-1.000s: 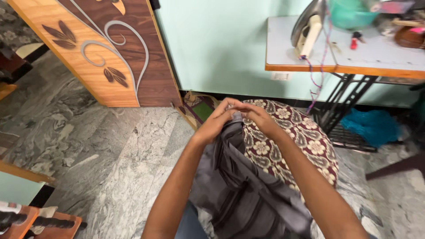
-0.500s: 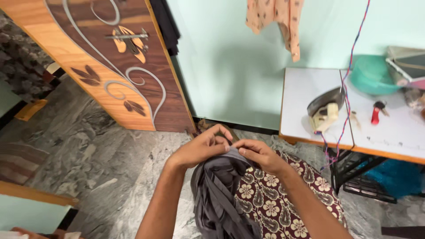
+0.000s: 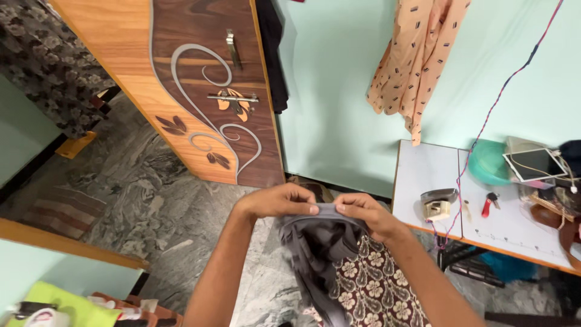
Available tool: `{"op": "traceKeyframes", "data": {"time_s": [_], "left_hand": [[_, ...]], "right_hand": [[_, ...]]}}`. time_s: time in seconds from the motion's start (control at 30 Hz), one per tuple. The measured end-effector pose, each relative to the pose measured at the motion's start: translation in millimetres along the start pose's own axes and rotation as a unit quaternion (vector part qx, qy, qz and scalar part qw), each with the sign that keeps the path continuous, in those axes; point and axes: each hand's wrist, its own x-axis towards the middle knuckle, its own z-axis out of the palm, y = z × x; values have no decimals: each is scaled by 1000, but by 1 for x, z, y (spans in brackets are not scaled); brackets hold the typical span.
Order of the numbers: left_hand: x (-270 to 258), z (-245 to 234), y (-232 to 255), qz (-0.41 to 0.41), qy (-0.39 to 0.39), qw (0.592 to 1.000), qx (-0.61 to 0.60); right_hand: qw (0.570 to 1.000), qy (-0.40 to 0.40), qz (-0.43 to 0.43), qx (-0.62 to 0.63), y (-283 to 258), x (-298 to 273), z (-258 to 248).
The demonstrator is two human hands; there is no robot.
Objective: The person irons a gray striped shirt on a small round table, smoothing the fabric with both hands and using an electric iron. After ironing, the person folds the shirt and hangs it on a wall-mounted hook.
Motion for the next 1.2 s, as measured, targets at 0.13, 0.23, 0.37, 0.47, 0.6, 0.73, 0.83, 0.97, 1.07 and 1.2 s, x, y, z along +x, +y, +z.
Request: {"op": "traceKeyframes", "data": {"time_s": [0.13,0.23,0.37,0.47,0.6,0.73,0.83,0.97,1.07,1.2], "left_hand": [[-15,-26,24,29,-26,999,34],[-11,-44,48,23,-44,998,47],[-16,-56,73,40,-53,996,52],[-21,-64,88,64,-47,995,61],[-20,-63,100,90,-3,991,102],[-14,-65,109,83,-34,996,-6],[-9,-68,111,71,-74,992,-73],[0,-67,104,50,-111,985,-119],[5,-66,96,58,-116,960,-247],[12,-64,108,95,-72,956,-269]], "right_hand": [[999,7,-8,45,-32,1,40],[998,61,-5,8,-67,2,60],[997,73,-1,11,-91,0,78],[998,60,18,-5,-103,-2,83],[943,73,50,-322,-127,-1,88],[976,67,50,-203,-138,2,89],[998,60,-7,-21,-136,-2,86],[997,49,-50,31,-128,-4,81],[996,86,-22,-2,-130,-7,79],[989,115,8,-91,-147,-1,72]]}}
